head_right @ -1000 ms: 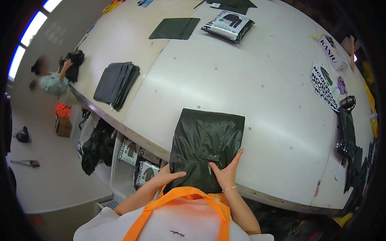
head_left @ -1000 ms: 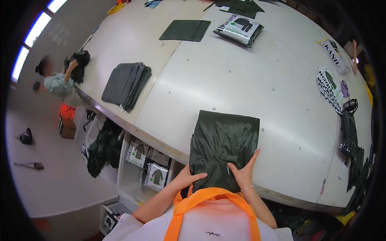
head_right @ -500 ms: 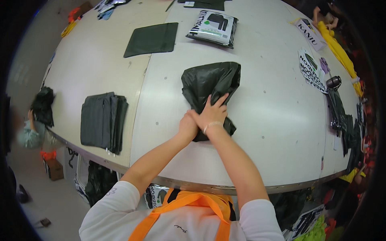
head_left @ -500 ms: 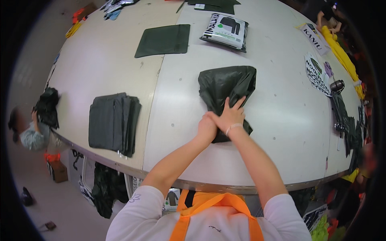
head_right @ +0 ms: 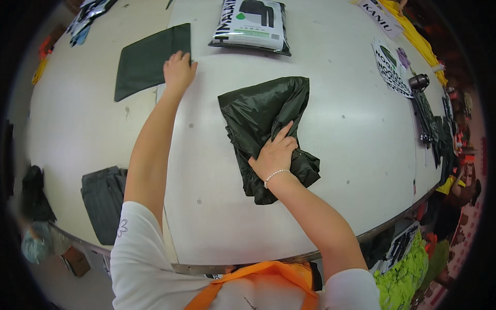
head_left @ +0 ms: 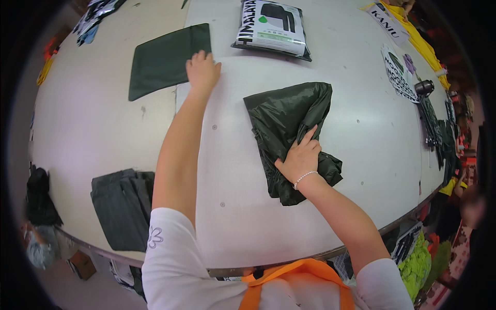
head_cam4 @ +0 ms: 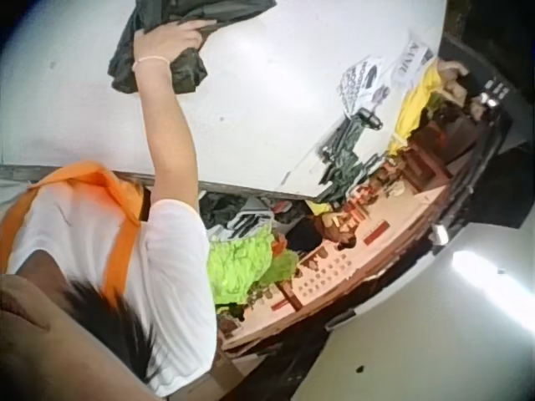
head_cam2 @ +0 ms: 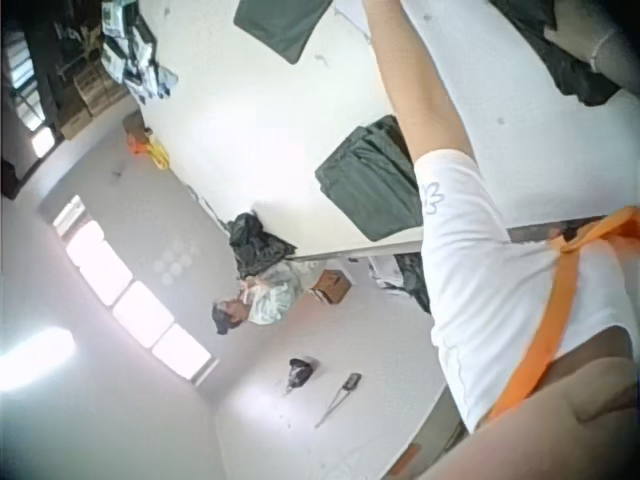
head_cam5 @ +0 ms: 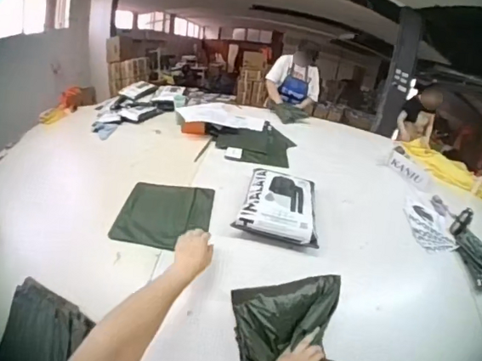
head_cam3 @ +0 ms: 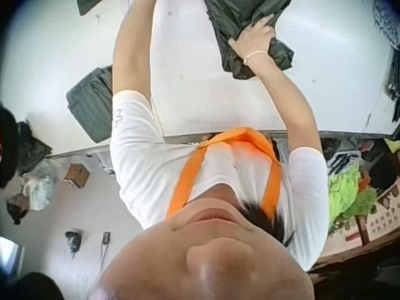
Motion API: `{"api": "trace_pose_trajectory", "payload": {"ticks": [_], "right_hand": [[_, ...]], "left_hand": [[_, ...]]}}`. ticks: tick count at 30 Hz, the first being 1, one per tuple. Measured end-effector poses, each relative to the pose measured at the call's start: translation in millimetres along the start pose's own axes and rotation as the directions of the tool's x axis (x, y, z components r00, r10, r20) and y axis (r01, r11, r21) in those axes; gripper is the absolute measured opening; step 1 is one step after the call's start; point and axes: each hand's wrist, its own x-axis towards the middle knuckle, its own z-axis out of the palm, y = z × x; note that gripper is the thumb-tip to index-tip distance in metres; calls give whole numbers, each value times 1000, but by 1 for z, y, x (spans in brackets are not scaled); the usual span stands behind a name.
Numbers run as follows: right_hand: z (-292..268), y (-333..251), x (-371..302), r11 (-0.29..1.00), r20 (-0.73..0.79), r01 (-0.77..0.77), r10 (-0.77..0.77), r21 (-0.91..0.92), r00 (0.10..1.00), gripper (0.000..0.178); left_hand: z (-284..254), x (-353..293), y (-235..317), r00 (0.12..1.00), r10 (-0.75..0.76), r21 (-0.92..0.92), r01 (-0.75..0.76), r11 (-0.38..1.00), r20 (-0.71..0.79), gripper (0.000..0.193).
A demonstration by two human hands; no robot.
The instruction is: The person folds a dark green jacket on a white table. They smooth the fabric, fold the sleeves and body, and place the folded jacket into a plastic packaging bag labeled Himalaya. The person then places the packaged jacket into a white plastic bin.
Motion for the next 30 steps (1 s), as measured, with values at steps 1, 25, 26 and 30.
{"api": "trace_pose_trajectory", "payload": {"ticks": [1, 25, 26, 30], "right_hand": [[1, -1, 1, 1000, 2, 0, 0, -9, 1000, 81], [95, 94, -151, 932, -203, 292, -250, 215, 947, 100], [102, 100, -166, 930, -191, 285, -244, 231, 951, 104], [113, 107, -219, 955, -58, 183, -174, 235, 983, 117]], "left_hand": [[20, -4, -6, 999, -29, -26, 29, 999, 22, 46], [-147, -391, 179, 917, 254, -509, -66, 858, 309, 85], [-155, -396, 190, 911, 232, -505, -30, 863, 342, 87], [-165, -416, 225, 905, 200, -522, 28, 853, 376, 96]]}}
